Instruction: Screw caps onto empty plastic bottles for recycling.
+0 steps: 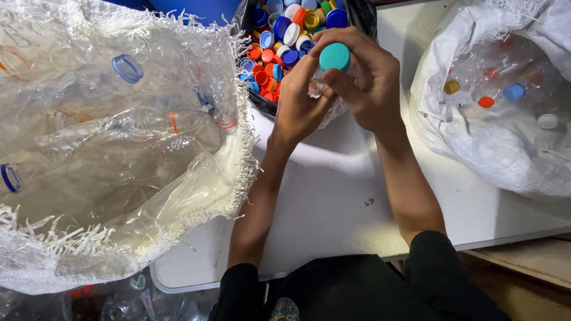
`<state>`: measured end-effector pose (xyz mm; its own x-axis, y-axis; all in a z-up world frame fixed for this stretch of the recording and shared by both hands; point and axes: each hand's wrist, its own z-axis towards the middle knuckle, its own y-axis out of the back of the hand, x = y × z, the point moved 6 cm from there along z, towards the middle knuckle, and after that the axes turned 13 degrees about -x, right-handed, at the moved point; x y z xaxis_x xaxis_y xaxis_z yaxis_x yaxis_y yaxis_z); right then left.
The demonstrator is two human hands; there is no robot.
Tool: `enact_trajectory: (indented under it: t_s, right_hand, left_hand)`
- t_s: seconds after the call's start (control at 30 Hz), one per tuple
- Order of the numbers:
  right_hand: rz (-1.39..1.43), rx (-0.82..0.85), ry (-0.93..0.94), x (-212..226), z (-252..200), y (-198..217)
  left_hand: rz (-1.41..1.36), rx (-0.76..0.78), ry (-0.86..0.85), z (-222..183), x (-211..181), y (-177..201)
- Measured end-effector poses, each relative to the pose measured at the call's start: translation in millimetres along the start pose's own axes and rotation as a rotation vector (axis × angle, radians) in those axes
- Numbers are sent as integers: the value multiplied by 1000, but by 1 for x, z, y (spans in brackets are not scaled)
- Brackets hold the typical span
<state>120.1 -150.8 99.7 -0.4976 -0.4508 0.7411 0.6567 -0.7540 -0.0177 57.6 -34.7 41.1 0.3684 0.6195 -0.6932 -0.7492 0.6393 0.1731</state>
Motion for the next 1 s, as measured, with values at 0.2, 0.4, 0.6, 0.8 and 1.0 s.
enact_trajectory:
  t_s: [0.2,0.4,0.6,0.8,1.0]
  right_hand:
    - [-302,163,195,19,5,12]
    - [-644,215,-62,23,-5,84]
    - [-749,4,-198,43,-26,206]
    - [-844,-442,-237,29,-70,313]
    - [-945,-611,-677,-42,-120,388]
  left_hand:
    - [-110,11,20,7,-18,2]
    - [-223,284,261,-11,-10,-60]
    - [-221,432,224,-47,-24,-166]
    - [-274,377,241,-37,-37,-257]
    - [-37,509,-244,-47,-54,-312]
